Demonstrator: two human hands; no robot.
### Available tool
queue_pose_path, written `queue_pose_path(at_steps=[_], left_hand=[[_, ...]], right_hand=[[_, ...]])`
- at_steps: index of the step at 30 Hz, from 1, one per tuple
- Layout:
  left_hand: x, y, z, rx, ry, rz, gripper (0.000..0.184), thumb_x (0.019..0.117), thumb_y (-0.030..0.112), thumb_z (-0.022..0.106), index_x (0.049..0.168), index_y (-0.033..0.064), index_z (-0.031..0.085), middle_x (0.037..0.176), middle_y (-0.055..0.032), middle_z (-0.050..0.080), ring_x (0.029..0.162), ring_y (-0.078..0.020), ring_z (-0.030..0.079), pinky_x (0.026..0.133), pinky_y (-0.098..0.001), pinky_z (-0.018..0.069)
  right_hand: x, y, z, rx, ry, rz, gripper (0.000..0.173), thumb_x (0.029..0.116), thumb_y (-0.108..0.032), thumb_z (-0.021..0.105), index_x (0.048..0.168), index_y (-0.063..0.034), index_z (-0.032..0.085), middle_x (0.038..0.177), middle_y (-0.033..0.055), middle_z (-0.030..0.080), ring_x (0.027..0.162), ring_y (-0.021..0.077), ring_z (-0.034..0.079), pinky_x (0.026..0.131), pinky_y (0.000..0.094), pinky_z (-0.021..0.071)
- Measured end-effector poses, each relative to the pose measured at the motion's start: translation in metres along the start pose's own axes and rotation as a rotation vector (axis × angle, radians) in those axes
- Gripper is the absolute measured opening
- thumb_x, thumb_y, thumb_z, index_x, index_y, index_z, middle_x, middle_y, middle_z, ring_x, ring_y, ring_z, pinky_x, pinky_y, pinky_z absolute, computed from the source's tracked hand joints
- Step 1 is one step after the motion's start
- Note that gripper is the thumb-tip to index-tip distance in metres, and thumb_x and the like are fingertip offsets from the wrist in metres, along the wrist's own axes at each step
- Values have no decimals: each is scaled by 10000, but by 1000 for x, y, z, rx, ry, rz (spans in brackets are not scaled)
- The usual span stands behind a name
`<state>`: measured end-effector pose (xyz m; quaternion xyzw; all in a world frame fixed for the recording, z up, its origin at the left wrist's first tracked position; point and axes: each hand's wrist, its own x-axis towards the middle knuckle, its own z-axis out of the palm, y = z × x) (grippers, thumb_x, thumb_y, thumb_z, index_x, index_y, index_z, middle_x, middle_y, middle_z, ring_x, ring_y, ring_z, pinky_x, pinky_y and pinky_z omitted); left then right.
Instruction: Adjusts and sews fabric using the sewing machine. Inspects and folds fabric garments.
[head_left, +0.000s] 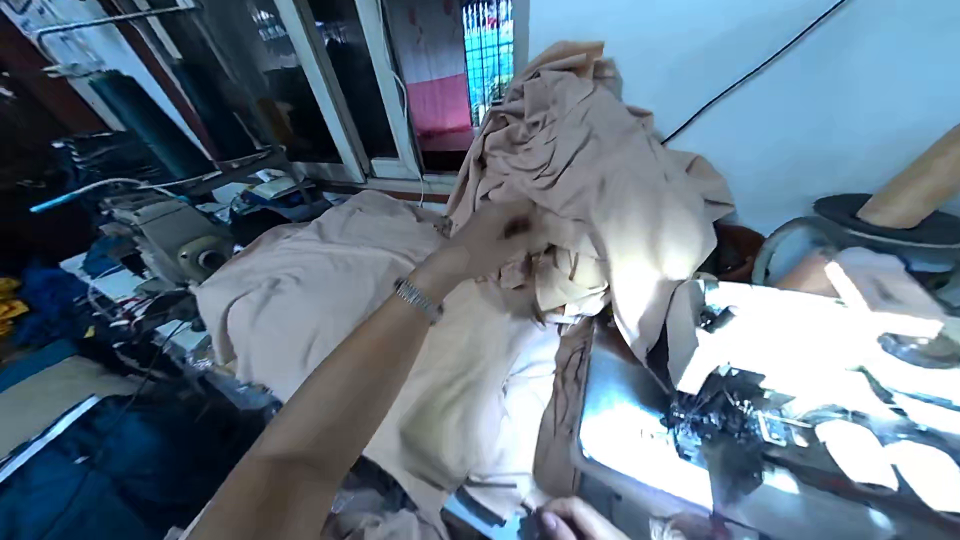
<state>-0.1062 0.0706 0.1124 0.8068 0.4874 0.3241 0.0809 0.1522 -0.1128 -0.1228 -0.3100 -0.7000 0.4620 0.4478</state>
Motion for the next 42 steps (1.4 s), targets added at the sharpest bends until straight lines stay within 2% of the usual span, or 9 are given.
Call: queue_pose_path(at_steps=[4, 9, 16, 22, 26, 29, 32, 34, 42], left_hand=[[-149, 10, 23, -168, -359, -164, 130, 905, 132, 752, 886, 18, 693, 813, -50, 644, 720, -114, 601, 661, -291, 515], [-251, 7, 70, -39, -359, -274, 187, 955, 218, 693, 1063, 67, 720, 1136, -103, 639, 1119, -276, 583, 997, -489, 468], [-258, -9, 73, -260, -222, -179, 62, 892, 94, 718, 863, 40, 711, 978, -72, 653, 999, -196, 597, 926, -391, 478], [-257, -19, 64, -458, -221, -233, 43, 923, 50, 673, 891, 21, 669, 930, -55, 630, 895, -121, 599, 813, -284, 504], [-247, 8, 45, -399, -98, -194, 86, 965, 96, 636, 920, 25, 655, 949, -51, 616, 882, -109, 609, 803, -276, 535], [-240, 14, 37, -245, 52, -150, 80, 931, 137, 697, 947, 61, 676, 1019, -42, 650, 1008, -148, 620, 909, -359, 533], [-246, -20, 17, 185, -27, -245, 377, 875, 108, 765, 1242, 82, 682, 1273, -105, 671, 1248, -303, 595, 1098, -585, 419], [-265, -41, 1, 306, 24, -293, 311, 899, -25, 678, 1183, 76, 754, 1207, -128, 727, 1240, -347, 629, 1146, -639, 365], [-345, 8, -29, 377, 202, -223, 473, 807, -104, 468, 1063, 119, 797, 1060, -52, 779, 1093, -293, 726, 1090, -643, 442]], right_hand=[[0, 0, 0, -7, 10, -1, 161, 983, -44, 583, 981, 50, 715, 881, 82, 727, 739, 67, 695, 705, 240, 606], [1, 6, 4, -67, 50, -42, 183, 992, -108, 578, 970, -2, 726, 867, 32, 722, 712, 35, 675, 652, 200, 588], [1, 12, 8, -131, 97, -98, 227, 1002, -177, 550, 947, -43, 724, 844, -8, 720, 698, 19, 668, 634, 174, 576], [0, 7, 18, -246, 192, -125, 231, 997, -188, 553, 951, -45, 728, 821, -6, 712, 674, 3, 649, 613, 160, 556], [38, -32, 55, -413, 235, -343, 342, 907, -108, 701, 1222, 25, 685, 1197, 207, 650, 700, 143, 662, 603, 283, 591], [97, -58, 74, -431, -9, -254, 289, 924, -110, 701, 1201, -28, 701, 1389, 236, 560, 802, 265, 705, 718, 439, 615], [132, -73, 75, -431, -56, -208, 153, 998, -124, 641, 948, -12, 733, 1041, 138, 683, 830, 231, 687, 773, 419, 595], [127, -79, 75, -415, 23, -275, 181, 1007, -128, 606, 909, -26, 719, 867, 80, 680, 775, 190, 675, 724, 376, 587], [26, -69, 115, -149, -198, -371, 185, 1010, -71, 569, 991, 32, 722, 953, 150, 719, 898, 204, 714, 843, 300, 589]])
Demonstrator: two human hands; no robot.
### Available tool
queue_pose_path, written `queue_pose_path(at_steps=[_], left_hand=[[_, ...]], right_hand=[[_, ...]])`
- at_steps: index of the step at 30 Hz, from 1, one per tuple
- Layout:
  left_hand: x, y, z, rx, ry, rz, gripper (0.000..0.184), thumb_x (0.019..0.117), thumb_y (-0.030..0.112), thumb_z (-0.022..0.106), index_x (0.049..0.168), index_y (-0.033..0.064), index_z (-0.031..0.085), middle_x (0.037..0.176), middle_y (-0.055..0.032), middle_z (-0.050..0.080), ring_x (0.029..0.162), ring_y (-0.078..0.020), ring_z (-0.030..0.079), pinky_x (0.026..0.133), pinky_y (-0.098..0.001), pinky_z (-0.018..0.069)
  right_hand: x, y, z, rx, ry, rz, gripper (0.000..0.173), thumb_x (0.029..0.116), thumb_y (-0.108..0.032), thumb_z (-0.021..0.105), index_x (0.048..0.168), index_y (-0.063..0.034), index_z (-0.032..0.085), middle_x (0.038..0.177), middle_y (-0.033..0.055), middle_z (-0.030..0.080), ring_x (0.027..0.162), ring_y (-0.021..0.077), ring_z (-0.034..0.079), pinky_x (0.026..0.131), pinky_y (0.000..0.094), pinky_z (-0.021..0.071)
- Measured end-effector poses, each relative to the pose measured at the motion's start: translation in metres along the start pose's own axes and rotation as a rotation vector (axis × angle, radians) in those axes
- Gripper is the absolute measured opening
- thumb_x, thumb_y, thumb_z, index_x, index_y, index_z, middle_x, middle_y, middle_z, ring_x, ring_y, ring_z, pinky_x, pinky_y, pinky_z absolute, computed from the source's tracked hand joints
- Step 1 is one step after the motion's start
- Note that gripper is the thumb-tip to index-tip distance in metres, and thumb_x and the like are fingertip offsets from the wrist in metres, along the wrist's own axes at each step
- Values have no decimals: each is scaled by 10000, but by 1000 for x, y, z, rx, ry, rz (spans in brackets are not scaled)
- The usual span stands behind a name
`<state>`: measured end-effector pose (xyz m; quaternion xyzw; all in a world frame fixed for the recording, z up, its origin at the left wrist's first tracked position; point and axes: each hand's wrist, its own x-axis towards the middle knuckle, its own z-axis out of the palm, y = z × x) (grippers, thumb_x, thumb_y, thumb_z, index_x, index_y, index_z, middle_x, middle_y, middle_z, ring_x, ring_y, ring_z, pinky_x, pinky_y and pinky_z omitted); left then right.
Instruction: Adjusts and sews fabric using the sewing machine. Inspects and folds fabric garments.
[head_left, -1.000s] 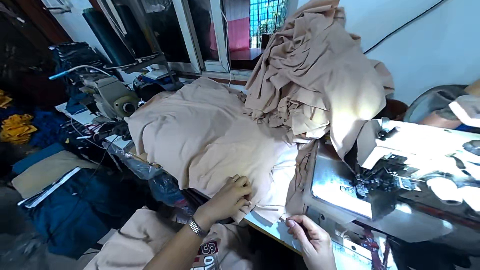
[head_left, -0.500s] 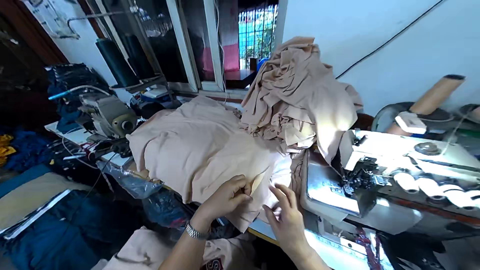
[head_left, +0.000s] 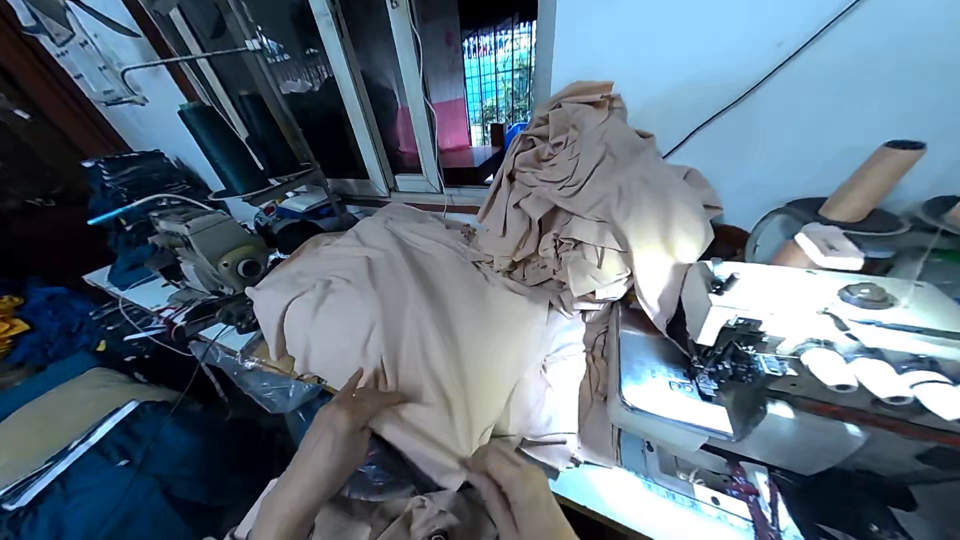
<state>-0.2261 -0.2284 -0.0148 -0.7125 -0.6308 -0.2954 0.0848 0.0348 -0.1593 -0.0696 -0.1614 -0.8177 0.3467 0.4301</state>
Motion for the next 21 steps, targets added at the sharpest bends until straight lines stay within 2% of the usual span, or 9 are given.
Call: queue_pose_path(at_steps=[4, 6, 8, 11, 13, 15, 17, 19, 21], left_hand=[[-44, 11, -9, 87, -178, -205, 393, 806, -187, 544, 995, 50, 794, 987, -150, 768, 1020, -390, 729, 1023, -689, 468], [-53, 20, -4, 86, -443, -426, 256, 969, -40, 565, 1122, 19, 762, 1132, -204, 736, 1137, -412, 676, 1064, -635, 448], [-56, 30, 14, 47, -736, -548, 313, 1023, 96, 574, 1309, 12, 669, 1321, -230, 649, 1291, -418, 576, 1132, -586, 396], [-68, 53, 62, -198, -856, -440, 324, 1018, 160, 604, 1299, 8, 660, 1311, -215, 642, 1261, -367, 594, 1114, -517, 436], [-75, 75, 99, -452, -872, -293, 240, 1003, 137, 619, 1143, -38, 706, 1165, -219, 684, 1125, -343, 651, 1040, -496, 487], [-79, 103, 137, -624, -930, -151, 185, 976, 103, 649, 1041, -50, 729, 1080, -218, 700, 1045, -342, 674, 989, -506, 510], [-81, 129, 173, -628, -1064, -29, 222, 955, 142, 693, 1065, -48, 728, 1115, -235, 689, 1089, -377, 656, 1011, -538, 490], [-82, 150, 199, -428, -1279, 63, 372, 963, 237, 697, 1222, -29, 676, 1272, -258, 626, 1231, -429, 579, 1057, -602, 436], [-82, 166, 213, -266, -1433, 112, 368, 994, 215, 642, 1261, -38, 639, 1344, -279, 581, 1282, -474, 526, 1038, -664, 404]], right_hand=[[-25, -5, 13, 171, -226, 8, 180, 1011, -77, 592, 966, 55, 707, 959, 176, 702, 896, 226, 705, 833, 312, 582], [-37, 6, 8, 136, -361, 122, 187, 1006, -92, 592, 982, 41, 722, 974, 167, 719, 916, 236, 712, 864, 356, 581], [-52, 22, -4, 23, -599, 403, 233, 1029, -126, 562, 1084, 37, 719, 1066, 190, 721, 1018, 290, 703, 954, 434, 550], [-93, 58, -20, -134, -780, 847, 314, 1078, -182, 475, 1228, 8, 674, 1212, 223, 680, 1173, 352, 646, 1045, 525, 482], [-129, 76, -30, -170, -742, 1073, 346, 1100, -215, 443, 1311, -15, 631, 1309, 222, 640, 1242, 356, 611, 1083, 538, 453], [-161, 88, -38, -132, -628, 1182, 339, 1096, -203, 457, 1311, -8, 631, 1290, 217, 649, 1191, 340, 641, 1058, 511, 484], [-177, 89, -46, -43, -507, 1258, 318, 1088, -168, 471, 1303, 6, 628, 1251, 214, 662, 1127, 322, 672, 1013, 484, 525], [-183, 88, -53, 31, -401, 1310, 302, 1088, -146, 473, 1294, 17, 623, 1219, 212, 667, 1073, 304, 688, 966, 460, 549], [-184, 88, -57, 71, -337, 1335, 290, 1088, -146, 483, 1278, 17, 630, 1196, 202, 672, 1030, 281, 696, 926, 437, 564]])
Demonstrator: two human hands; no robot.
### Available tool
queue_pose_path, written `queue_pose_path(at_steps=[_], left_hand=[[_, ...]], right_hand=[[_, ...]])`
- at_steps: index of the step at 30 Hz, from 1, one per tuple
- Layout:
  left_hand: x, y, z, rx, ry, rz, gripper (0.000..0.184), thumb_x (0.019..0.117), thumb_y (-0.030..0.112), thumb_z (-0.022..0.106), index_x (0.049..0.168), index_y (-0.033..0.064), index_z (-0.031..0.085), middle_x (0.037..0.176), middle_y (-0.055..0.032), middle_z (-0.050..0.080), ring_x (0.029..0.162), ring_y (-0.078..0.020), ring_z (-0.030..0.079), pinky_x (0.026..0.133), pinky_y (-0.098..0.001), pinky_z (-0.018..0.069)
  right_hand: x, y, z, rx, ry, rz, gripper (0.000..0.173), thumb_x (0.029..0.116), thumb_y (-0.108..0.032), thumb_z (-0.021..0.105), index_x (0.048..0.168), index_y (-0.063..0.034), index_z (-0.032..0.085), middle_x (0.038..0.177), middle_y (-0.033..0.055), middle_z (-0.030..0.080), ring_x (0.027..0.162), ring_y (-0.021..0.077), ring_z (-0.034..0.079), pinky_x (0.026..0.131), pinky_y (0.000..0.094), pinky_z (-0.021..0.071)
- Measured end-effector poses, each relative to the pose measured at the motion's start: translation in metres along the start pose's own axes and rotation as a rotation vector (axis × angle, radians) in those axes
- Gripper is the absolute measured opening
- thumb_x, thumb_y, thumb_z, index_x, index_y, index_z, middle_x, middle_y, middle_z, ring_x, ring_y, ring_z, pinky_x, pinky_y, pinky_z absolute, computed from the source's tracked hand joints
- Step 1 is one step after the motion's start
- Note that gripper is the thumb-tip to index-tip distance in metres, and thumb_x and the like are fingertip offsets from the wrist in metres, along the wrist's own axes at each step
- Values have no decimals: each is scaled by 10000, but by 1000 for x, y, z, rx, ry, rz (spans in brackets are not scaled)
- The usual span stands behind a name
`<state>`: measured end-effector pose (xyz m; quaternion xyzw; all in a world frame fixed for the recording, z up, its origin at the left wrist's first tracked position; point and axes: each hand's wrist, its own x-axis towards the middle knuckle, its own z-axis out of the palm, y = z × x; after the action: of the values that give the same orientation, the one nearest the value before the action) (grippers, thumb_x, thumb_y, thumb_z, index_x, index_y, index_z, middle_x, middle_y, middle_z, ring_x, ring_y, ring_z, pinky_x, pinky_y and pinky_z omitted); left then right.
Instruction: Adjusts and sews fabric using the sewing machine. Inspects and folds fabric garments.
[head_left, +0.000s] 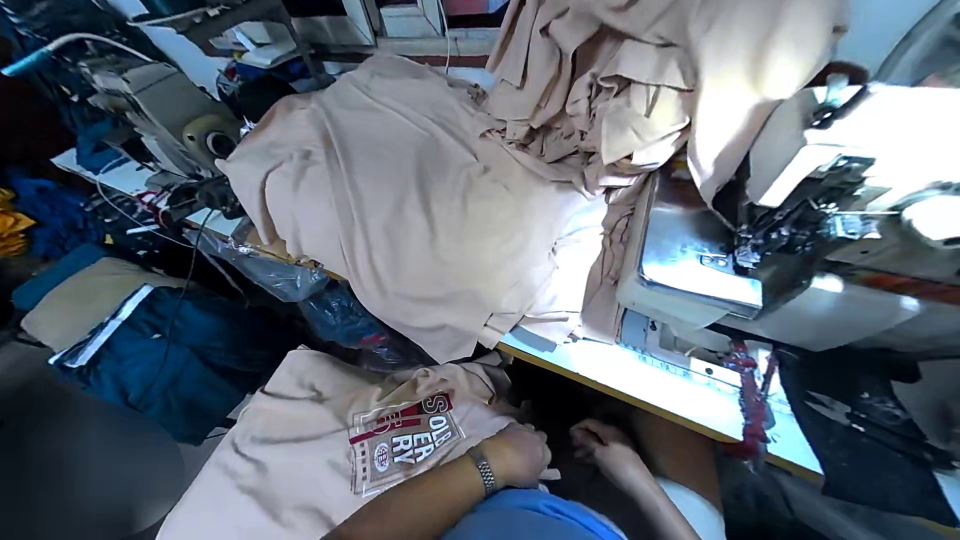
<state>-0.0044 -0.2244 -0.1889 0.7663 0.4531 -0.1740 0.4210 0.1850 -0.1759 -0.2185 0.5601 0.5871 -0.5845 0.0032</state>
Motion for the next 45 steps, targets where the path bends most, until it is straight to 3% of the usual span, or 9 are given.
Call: queue_pose_path(at_steps=[4, 10, 16, 23, 31, 35, 38, 42, 45], left_hand=[[-4, -9, -5, -297, 232, 19, 251, 1028, 157, 558, 1100, -56, 670, 1044, -261, 684, 1036, -418, 657, 940, -599, 492], [-30, -24, -6, -815, 575, 61, 251, 1020, 145, 572, 1185, -42, 601, 964, -139, 684, 856, -173, 660, 834, -358, 546], [-40, -16, -8, -713, 539, 77, 323, 1037, 136, 464, 1333, 9, 474, 847, -118, 639, 706, -198, 597, 711, -387, 520], [-50, -10, -14, -603, 483, 101, 583, 1030, 105, 401, 1585, 36, 238, 998, -220, 653, 858, -303, 650, 860, -492, 532], [-61, -13, -9, -689, 483, 100, 739, 1036, 103, 393, 1643, 60, -27, 1248, -261, 615, 1054, -262, 649, 988, -439, 507], [-76, -11, -18, -618, 593, 52, 695, 1026, 78, 400, 1648, 63, 89, 1482, -245, 510, 1223, -268, 620, 1081, -448, 464], [-111, -24, -35, -663, 954, -12, 541, 1010, 83, 429, 1549, 122, 410, 1144, -132, 701, 913, -180, 676, 839, -391, 557], [-165, -41, -60, -756, 1317, 85, 525, 963, 85, 441, 1475, 194, 487, 955, 24, 737, 689, -42, 664, 618, -228, 564], [-174, -36, -59, -695, 1338, 99, 373, 950, 90, 449, 1276, 104, 629, 1175, 8, 693, 769, -32, 663, 674, -225, 570]], right_hand=[[-3, 1, -2, 107, 42, -53, 294, 1078, -205, 520, 1233, 6, 653, 1061, 141, 703, 880, 213, 693, 800, 394, 577], [-13, -13, 0, 409, 52, -244, 241, 1065, -211, 520, 1010, -19, 654, 751, -1, 628, 610, 84, 594, 590, 252, 528], [-18, -24, 14, 347, 52, -464, 143, 943, -123, 638, 1033, -24, 687, 913, 37, 709, 745, 119, 694, 673, 290, 603], [-20, -26, 33, 80, 204, -653, 179, 917, -168, 630, 991, -36, 725, 989, 78, 699, 922, 109, 666, 837, 265, 553], [-20, -32, 44, -123, 289, -821, 148, 914, -104, 593, 938, -11, 706, 961, 129, 681, 891, 194, 677, 817, 321, 576], [-26, -34, 42, -191, 397, -807, 99, 863, -58, 586, 883, 12, 653, 903, 149, 660, 819, 236, 674, 749, 358, 584], [-34, -27, 23, -325, 188, -444, 212, 953, -99, 592, 1032, 77, 680, 1010, 243, 688, 973, 369, 690, 911, 510, 549], [-25, -5, 18, -506, -240, -187, 266, 984, -132, 601, 1114, 93, 662, 1128, 296, 664, 1107, 436, 642, 989, 582, 483], [-33, -37, 9, -487, -225, -384, 223, 978, -126, 610, 1078, 58, 685, 1084, 256, 687, 1026, 395, 679, 936, 550, 524]])
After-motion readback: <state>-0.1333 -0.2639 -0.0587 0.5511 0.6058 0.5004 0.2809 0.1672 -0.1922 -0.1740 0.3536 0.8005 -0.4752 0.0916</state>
